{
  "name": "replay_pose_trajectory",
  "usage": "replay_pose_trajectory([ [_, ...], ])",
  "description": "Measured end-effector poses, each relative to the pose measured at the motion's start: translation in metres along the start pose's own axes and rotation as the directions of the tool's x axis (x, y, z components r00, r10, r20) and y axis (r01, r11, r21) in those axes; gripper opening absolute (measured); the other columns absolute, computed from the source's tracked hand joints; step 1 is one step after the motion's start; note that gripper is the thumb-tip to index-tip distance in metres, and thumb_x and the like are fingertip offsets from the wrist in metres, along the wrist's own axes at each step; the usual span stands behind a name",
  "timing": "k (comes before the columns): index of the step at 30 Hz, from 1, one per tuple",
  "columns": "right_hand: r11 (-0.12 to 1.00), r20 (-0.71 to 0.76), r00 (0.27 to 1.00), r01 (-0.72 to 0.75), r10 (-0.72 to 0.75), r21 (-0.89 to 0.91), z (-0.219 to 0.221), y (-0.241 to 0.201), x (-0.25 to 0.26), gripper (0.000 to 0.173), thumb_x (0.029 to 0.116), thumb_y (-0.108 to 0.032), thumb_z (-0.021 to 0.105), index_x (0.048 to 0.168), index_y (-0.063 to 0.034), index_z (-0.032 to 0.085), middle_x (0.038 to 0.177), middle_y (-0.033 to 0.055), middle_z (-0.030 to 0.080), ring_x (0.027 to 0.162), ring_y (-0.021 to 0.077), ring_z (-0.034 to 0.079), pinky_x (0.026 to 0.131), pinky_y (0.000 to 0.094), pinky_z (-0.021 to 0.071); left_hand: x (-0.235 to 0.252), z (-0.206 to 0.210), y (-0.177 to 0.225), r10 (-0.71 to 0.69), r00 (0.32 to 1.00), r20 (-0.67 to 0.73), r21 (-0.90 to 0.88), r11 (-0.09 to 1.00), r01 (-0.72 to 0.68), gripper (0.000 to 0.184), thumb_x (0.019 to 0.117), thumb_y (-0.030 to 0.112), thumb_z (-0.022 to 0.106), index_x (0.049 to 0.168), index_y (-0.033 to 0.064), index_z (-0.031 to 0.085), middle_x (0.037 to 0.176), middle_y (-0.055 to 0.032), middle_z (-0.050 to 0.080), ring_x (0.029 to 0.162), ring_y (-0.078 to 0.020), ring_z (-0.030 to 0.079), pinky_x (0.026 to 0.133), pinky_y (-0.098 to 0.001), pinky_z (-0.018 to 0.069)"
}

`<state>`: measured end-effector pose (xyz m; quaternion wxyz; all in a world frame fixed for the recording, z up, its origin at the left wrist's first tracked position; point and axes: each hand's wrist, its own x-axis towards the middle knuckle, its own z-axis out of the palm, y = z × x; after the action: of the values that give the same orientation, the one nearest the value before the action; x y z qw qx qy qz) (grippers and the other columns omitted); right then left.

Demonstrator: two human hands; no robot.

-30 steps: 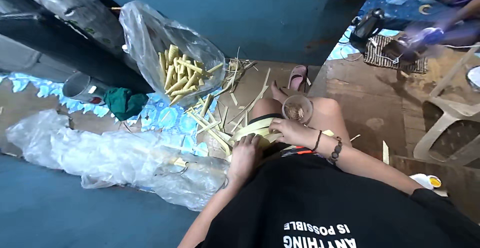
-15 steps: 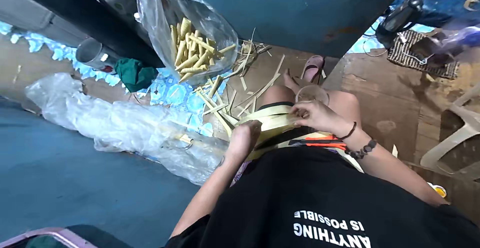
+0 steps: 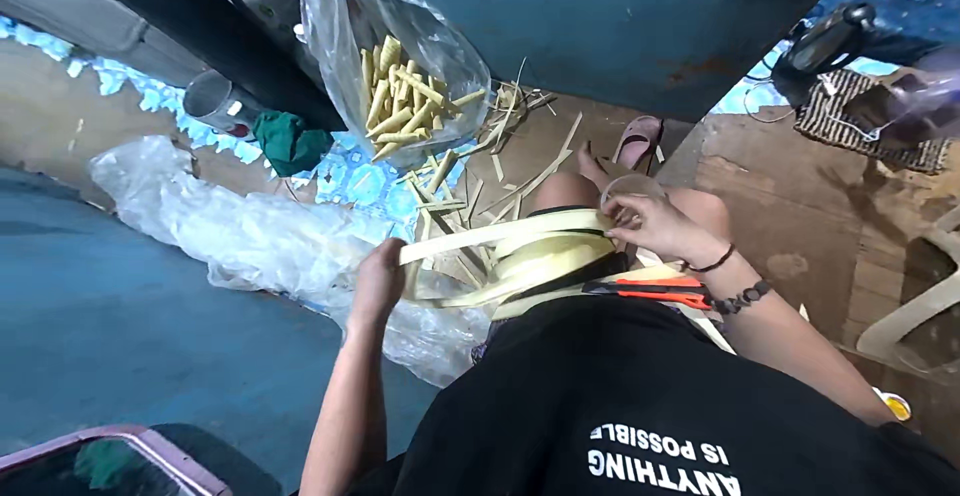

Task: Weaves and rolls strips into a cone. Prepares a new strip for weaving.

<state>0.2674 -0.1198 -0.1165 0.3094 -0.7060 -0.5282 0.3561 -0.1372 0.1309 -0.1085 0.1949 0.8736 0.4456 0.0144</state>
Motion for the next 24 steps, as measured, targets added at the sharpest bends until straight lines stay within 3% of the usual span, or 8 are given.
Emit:
replay_pose_trajectory([
  [4,0.996,0.059,0.998,-0.032,0.026,0.088,-0.020,0.004,-0.009,0.030,0.0880,-0.008,0.080,0.114,-0.0032,0.065,0.108,0.0140,0.067,0.087,0.0240,0.070,0.077,0.0438,0.0611,-0.037,-0.011,-0.076,-0.265,0.963,-0.050,-0.031,0.964,0.264,0.036,0.0896,-0.009,0.063,0.125,-0.0056,0.065,0.125,-0.0318,0.064,0.121,-0.0499,0.059,0.104,-0.0687,0.0425],
  [7,0.985,0.053,0.998,-0.030,0.021,0.172,-0.029,0.003,-0.020,0.029,0.0845,-0.001,0.076,0.110,-0.0021,0.065,0.103,0.0129,0.067,0.084,0.0220,0.069,0.073,0.0413,0.0608,-0.056,-0.024,-0.105,-0.336,0.935,-0.113,-0.011,0.941,0.337,0.032,0.0903,-0.007,0.063,0.122,-0.0074,0.066,0.125,-0.0336,0.062,0.122,-0.0509,0.057,0.106,-0.0688,0.0398],
  [10,0.960,-0.038,0.999,0.030,-0.020,0.277,-0.035,0.011,-0.026,0.029,0.0793,-0.002,0.068,0.108,-0.0006,0.063,0.100,0.0097,0.064,0.089,0.0174,0.062,0.079,0.0378,0.0539,-0.063,-0.030,-0.121,-0.372,0.914,-0.164,0.048,0.922,0.384,0.031,0.0903,-0.005,0.064,0.121,-0.0080,0.066,0.126,-0.0341,0.062,0.124,-0.0518,0.056,0.106,-0.0689,0.0392],
  [13,0.806,-0.205,0.979,0.118,0.004,0.580,-0.038,0.026,-0.035,0.024,0.0842,-0.017,0.060,0.108,-0.0181,0.064,0.091,-0.0068,0.068,0.079,0.0028,0.065,0.069,0.0221,0.0568,-0.072,-0.030,-0.136,-0.411,0.888,-0.208,0.074,0.898,0.433,0.029,0.0920,-0.002,0.063,0.120,-0.0061,0.068,0.129,-0.0336,0.061,0.127,-0.0528,0.054,0.107,-0.0700,0.0383],
  [15,0.626,-0.362,0.925,0.217,0.113,0.749,-0.044,0.035,-0.044,0.021,0.0904,-0.032,0.062,0.109,-0.0260,0.066,0.089,-0.0096,0.070,0.081,0.0050,0.066,0.075,0.0257,0.0573,-0.084,-0.030,-0.148,-0.486,0.841,-0.238,0.050,0.858,0.511,0.030,0.0917,-0.001,0.063,0.121,-0.0032,0.069,0.133,-0.0327,0.058,0.130,-0.0529,0.051,0.107,-0.0705,0.0376],
  [17,0.511,-0.509,0.810,0.319,0.290,0.798,-0.053,0.039,-0.048,0.016,0.0943,-0.025,0.050,0.103,-0.0250,0.062,0.080,-0.0104,0.065,0.076,0.0050,0.064,0.076,0.0263,0.0565,-0.095,-0.028,-0.158,-0.587,0.773,-0.241,0.061,0.786,0.616,0.033,0.0919,0.005,0.066,0.124,-0.0001,0.068,0.137,-0.0313,0.057,0.133,-0.0531,0.048,0.106,-0.0725,0.0357],
  [21,0.416,-0.573,0.700,0.410,0.426,0.811,-0.059,0.032,-0.049,0.028,0.1004,-0.016,0.032,0.093,-0.0223,0.058,0.070,-0.0091,0.057,0.065,0.0053,0.059,0.069,0.0247,0.0537,-0.102,-0.015,-0.169,-0.749,0.631,-0.202,0.075,0.631,0.772,0.049,0.0888,0.021,0.076,0.134,0.0045,0.064,0.145,-0.0299,0.051,0.141,-0.0521,0.040,0.109,-0.0748,0.0297],
  [24,0.347,-0.606,0.614,0.498,0.506,0.795,-0.072,0.027,-0.047,0.036,0.1055,-0.022,0.022,0.090,-0.0221,0.055,0.068,-0.0074,0.055,0.064,0.0068,0.058,0.069,0.0273,0.0544,-0.098,-0.005,-0.173,-0.854,0.514,-0.086,0.053,0.511,0.858,0.062,0.0914,0.035,0.075,0.143,0.0064,0.057,0.149,-0.0306,0.048,0.142,-0.0504,0.039,0.111,-0.0732,0.0297],
])
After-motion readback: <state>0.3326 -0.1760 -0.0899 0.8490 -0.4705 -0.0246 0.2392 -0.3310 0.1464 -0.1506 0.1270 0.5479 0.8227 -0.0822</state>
